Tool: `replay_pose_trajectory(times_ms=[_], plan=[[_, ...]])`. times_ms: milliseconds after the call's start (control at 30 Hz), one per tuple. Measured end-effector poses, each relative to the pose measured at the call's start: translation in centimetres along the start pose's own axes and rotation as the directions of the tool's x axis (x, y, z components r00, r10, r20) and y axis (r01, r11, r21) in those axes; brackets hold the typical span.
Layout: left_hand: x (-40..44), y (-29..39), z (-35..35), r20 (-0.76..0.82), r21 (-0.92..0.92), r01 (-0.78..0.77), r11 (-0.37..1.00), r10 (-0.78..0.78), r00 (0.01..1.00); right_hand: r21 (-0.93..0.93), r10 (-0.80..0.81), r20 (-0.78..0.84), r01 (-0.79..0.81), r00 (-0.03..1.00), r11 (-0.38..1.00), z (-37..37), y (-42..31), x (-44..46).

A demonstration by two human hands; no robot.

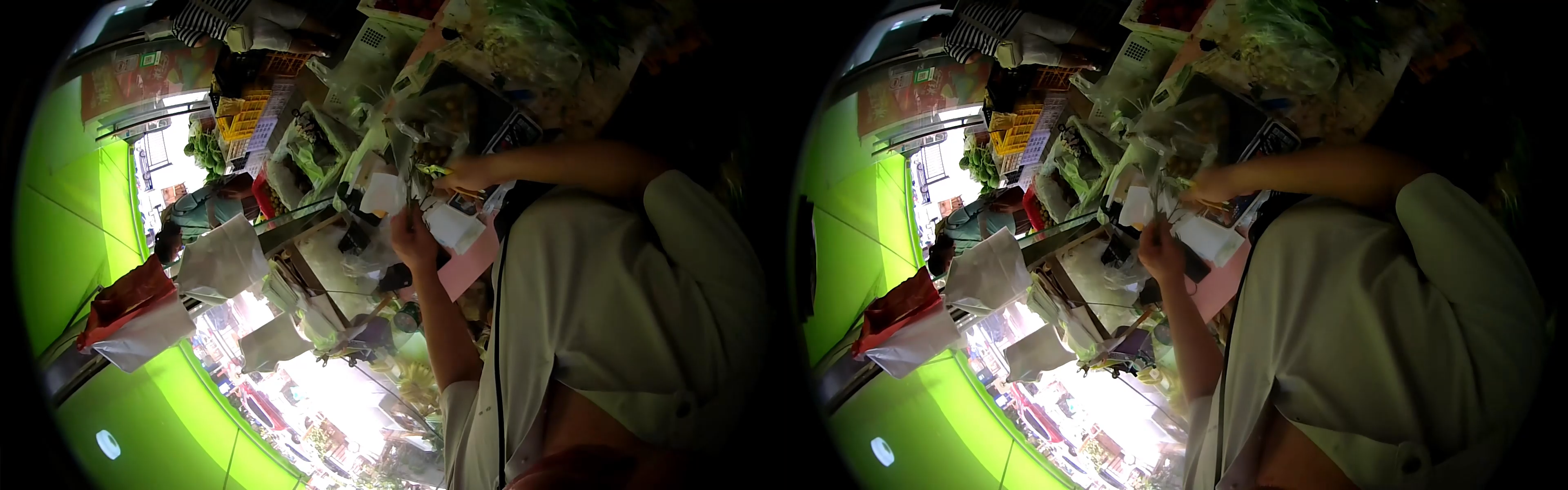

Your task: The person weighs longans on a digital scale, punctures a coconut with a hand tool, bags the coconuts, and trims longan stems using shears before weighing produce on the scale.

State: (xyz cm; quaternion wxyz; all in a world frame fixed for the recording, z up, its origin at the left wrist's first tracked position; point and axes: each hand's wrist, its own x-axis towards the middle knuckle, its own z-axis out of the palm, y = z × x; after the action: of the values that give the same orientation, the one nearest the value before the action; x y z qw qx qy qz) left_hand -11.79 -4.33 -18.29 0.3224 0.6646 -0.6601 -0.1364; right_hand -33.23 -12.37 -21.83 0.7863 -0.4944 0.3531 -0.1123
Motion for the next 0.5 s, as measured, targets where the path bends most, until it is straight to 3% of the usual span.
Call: replay_pose_trajectory(times_ms=[67,133,200,333,500], plan=[[0.2,1.1,-0.3,-0.006,-0.179,0.282,0.943,-0.287,0.958,0.016,0.044,-0.013,-0.044,0.999,0.999,-0.2,0.0,-0.9],[0.5,0.8,-0.3,-0.030,-0.217,0.302,0.928,-0.316,0.948,0.024,0.093,-0.024,-0.093,0.995,0.995,-0.7,-0.7,-2.5],[0.5,0.8,-0.1,-0.049,-0.251,0.322,0.913,-0.344,0.938,-0.072,0.147,0.237,-0.133,0.960,0.988,-0.9,-1.1,-3.6],[1.1,1.8,0.6,-0.097,-0.310,0.297,0.903,-0.341,0.935,-0.120,0.181,0.295,-0.152,0.938,0.981,0.6,0.1,-2.5],[0.9,2.3,0.7,-0.084,-0.329,0.305,0.894,-0.350,0.933,-0.021,0.160,0.267,-0.161,0.950,0.987,1.8,0.3,-1.3]])
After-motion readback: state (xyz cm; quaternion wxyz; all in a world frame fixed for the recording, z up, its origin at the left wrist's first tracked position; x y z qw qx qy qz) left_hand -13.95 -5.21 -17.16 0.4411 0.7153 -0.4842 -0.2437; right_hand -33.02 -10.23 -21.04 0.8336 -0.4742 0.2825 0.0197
